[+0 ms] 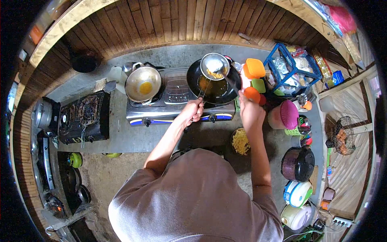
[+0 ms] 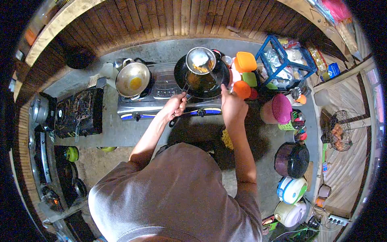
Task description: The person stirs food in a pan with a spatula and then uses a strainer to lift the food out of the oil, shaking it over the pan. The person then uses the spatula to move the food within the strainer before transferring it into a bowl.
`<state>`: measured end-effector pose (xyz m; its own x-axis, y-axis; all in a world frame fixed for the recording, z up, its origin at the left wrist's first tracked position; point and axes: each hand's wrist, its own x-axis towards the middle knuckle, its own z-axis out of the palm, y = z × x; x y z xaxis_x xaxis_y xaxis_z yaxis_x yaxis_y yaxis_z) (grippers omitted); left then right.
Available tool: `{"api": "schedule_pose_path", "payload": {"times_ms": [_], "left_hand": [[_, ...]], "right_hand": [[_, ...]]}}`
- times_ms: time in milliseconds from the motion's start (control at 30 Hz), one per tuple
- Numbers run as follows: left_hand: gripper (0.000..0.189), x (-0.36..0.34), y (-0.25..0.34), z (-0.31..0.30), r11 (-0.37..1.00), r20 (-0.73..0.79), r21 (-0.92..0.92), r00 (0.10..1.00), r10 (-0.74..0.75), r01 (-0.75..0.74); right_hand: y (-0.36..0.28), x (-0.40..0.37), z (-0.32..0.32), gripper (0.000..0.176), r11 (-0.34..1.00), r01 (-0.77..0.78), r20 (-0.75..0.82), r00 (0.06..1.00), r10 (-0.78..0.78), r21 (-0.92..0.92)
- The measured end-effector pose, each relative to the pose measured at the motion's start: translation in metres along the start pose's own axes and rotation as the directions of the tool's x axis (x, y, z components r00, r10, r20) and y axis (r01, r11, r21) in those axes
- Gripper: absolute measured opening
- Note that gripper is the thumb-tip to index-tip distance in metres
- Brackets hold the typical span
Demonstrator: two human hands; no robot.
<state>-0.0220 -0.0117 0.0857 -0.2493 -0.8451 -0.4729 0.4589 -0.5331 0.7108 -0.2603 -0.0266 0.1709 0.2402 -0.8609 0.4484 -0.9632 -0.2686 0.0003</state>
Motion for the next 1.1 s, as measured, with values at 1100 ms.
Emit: {"api": "schedule_pose_path", "payload": {"times_ms": [1100], "left_hand": [[0.039,-0.033,0.058,0.028,0.986,0.029,0.078,0.989,0.143,-0.145]], "right_hand": [[-0.010,0.013,-0.040,0.029,0.991,-0.069,0.033,0.997,0.066,0.116]]}}
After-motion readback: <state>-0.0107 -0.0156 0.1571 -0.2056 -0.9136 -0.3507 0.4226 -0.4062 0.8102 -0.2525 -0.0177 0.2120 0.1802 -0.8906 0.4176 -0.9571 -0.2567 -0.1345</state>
